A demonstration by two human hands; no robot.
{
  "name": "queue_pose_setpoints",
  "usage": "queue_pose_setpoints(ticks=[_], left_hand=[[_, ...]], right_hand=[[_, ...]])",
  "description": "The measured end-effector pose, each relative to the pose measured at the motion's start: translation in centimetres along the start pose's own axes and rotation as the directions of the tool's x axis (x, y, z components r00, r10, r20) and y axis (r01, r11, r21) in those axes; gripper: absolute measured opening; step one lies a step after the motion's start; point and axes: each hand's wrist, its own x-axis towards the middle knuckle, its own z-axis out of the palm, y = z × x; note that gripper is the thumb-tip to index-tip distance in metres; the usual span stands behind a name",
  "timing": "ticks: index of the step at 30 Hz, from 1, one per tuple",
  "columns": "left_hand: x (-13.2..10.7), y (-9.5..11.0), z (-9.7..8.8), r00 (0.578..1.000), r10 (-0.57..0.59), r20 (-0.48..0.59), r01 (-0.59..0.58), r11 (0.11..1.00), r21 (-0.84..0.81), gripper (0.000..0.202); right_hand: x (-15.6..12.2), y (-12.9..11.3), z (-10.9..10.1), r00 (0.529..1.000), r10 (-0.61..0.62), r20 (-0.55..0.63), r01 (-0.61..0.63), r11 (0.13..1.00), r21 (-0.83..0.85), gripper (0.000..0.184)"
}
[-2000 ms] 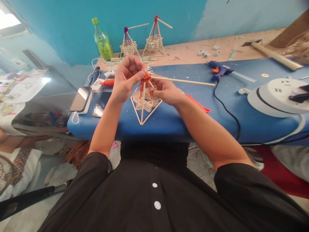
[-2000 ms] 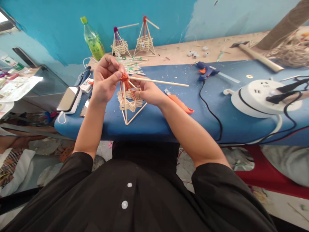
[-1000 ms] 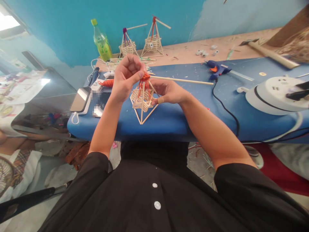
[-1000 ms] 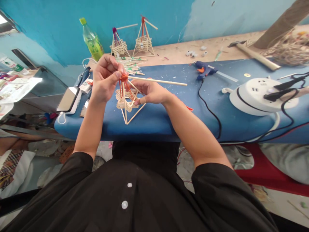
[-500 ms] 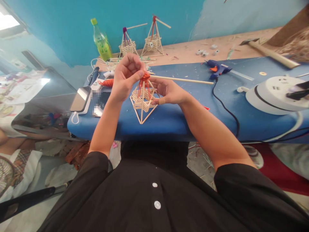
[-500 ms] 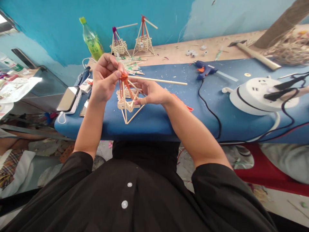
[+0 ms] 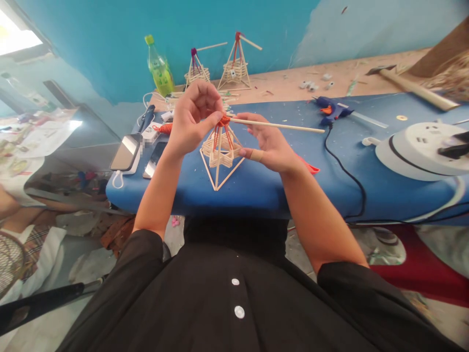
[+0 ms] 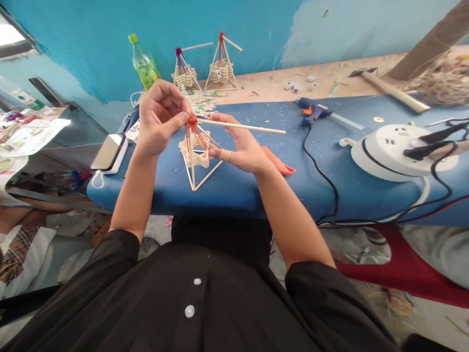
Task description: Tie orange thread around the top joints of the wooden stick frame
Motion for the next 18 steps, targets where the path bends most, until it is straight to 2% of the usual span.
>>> queue_pose_setpoints(ticks=[3, 6, 7, 9, 11, 12, 14, 15, 16, 17, 18], left_hand=[[0.0, 0.6, -0.1, 1.0, 0.007, 0.012, -0.008, 0.999, 0.051, 0.043], [0.1, 0.8, -0.4, 0.999, 0.022, 0.035, -0.025, 0.995, 0.095, 0.049], [0.2, 0.9, -0.4, 0.999, 0.026, 0.042, -0.03, 0.994, 0.102, 0.05], [0.2, 0.9, -0.5, 0.998, 0.027, 0.053, -0.032, 0.994, 0.101, 0.048], [0.2, 0.8, -0.5, 0.998, 0.024, 0.062, -0.029, 0.997, 0.078, 0.045], [0.2, 0.7, -0.5, 0.998, 0.024, 0.064, -0.027, 0.998, 0.06, 0.044], [0.3, 0.5, -0.6, 0.997, 0.03, 0.066, -0.031, 0.999, 0.018, 0.043], [0.3, 0.3, -0.6, 0.997, 0.034, 0.066, -0.034, 0.999, 0.0, 0.043], [0.3, 0.2, -0.7, 0.997, 0.036, 0.068, -0.035, 0.999, -0.013, 0.042], [0.3, 0.2, -0.7, 0.997, 0.034, 0.071, -0.032, 0.999, -0.023, 0.042], [0.4, 0.1, -0.8, 0.997, 0.031, 0.074, -0.029, 0.999, -0.03, 0.041]], right_hand=[[-2.0, 0.3, 0.7, 0.981, -0.052, -0.186, 0.029, 0.992, -0.124, 0.079], [-3.8, 0.1, 1.6, 0.936, -0.103, -0.337, 0.02, 0.97, -0.242, 0.06], [-4.3, -0.2, 2.0, 0.903, -0.154, -0.401, 0.019, 0.947, -0.321, 0.047], [-5.2, -1.1, 2.9, 0.806, -0.343, -0.482, 0.052, 0.853, -0.519, 0.02], [-5.7, -2.5, 3.9, 0.723, -0.543, -0.427, 0.149, 0.726, -0.671, 0.017], [-5.8, -3.3, 4.4, 0.703, -0.609, -0.367, 0.218, 0.675, -0.704, 0.016], [-5.6, -4.9, 5.0, 0.653, -0.711, -0.261, 0.326, 0.575, -0.75, 0.012], [-5.3, -5.7, 5.0, 0.636, -0.736, -0.23, 0.34, 0.535, -0.773, 0.011], [-4.8, -6.5, 5.0, 0.64, -0.738, -0.215, 0.326, 0.514, -0.794, 0.01], [-4.2, -7.2, 4.9, 0.663, -0.717, -0.215, 0.29, 0.512, -0.809, 0.009], [-3.5, -7.8, 4.8, 0.706, -0.671, -0.228, 0.238, 0.528, -0.815, 0.008]])
